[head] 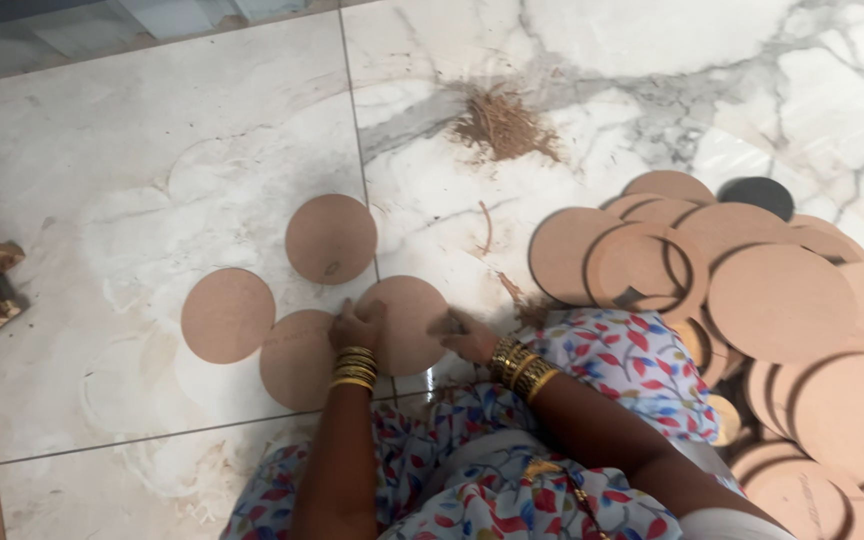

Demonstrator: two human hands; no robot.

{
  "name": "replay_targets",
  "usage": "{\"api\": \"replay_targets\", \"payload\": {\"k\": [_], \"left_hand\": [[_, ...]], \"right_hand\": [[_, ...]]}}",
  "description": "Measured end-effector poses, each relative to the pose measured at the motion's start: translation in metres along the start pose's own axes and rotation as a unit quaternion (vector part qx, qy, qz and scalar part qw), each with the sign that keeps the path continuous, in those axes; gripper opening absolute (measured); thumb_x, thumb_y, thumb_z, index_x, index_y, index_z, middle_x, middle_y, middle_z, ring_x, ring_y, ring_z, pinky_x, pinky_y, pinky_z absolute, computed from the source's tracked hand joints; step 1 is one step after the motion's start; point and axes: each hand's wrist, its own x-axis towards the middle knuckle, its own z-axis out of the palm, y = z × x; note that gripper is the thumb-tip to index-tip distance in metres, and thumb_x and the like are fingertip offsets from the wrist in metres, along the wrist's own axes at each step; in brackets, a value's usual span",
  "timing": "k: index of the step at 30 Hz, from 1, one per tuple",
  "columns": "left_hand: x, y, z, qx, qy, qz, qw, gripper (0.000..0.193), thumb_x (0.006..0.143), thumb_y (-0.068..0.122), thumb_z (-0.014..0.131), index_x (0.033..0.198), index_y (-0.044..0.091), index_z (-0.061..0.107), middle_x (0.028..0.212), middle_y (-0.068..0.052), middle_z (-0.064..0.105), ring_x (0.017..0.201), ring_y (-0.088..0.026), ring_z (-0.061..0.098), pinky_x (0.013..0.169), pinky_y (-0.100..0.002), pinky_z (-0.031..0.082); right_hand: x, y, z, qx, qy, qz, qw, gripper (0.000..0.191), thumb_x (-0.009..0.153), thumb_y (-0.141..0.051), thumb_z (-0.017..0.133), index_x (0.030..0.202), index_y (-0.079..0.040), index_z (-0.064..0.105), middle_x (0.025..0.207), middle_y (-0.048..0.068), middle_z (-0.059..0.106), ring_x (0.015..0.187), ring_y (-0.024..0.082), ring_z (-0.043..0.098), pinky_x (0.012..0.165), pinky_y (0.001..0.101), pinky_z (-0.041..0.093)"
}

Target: The person sits on the floor and sorts round MDF cutouts, separating solid discs from ring-shaped pieces and stacking them into piles by type. They pick pieces one at a time from a mixed pile, place each onto the matching stack, and occasionally reposition pieces on the floor.

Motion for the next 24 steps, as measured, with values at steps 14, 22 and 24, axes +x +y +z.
{"api": "replay_targets", "payload": {"k": [14, 22, 24], "left_hand": [[-0.137, 0.038, -0.025, -0.140, -0.222, 0.123, 0.957, 0.055, 0.077, 0.041, 0.077, 0.113, 0.001, 0.072, 0.102, -0.026, 0.074, 0.097, -0.040, 0.073, 0.086, -0.047, 0.058], [-0.165, 0.045, 0.002, -0.080, -0.210, 0.197, 0.954, 0.047, 0.088, 0.041, 0.068, 0.119, 0.005, 0.069, 0.097, -0.026, 0.073, 0.091, -0.043, 0.069, 0.082, -0.052, 0.055], [-0.168, 0.045, 0.008, -0.072, -0.208, 0.211, 0.953, 0.049, 0.090, 0.041, 0.066, 0.124, 0.005, 0.067, 0.095, -0.026, 0.072, 0.090, -0.043, 0.070, 0.080, -0.053, 0.055]], "right_hand": [[-0.031, -0.041, -0.011, 0.100, 0.313, 0.002, 0.945, 0.064, 0.106, -0.041, 0.051, 0.155, -0.002, 0.039, 0.134, 0.022, 0.057, 0.120, 0.025, 0.057, 0.105, 0.0392, 0.042], [-0.085, -0.075, 0.031, -0.427, 0.163, -0.294, 0.839, 0.050, 0.100, -0.028, 0.053, 0.145, -0.008, 0.056, 0.124, 0.013, 0.071, 0.126, 0.033, 0.062, 0.124, 0.0587, 0.019], [-0.080, -0.066, 0.019, -0.429, 0.203, -0.196, 0.858, 0.027, 0.107, -0.021, 0.048, 0.125, -0.013, 0.065, 0.127, 0.010, 0.074, 0.112, 0.024, 0.071, 0.132, 0.0585, 0.024]]}}
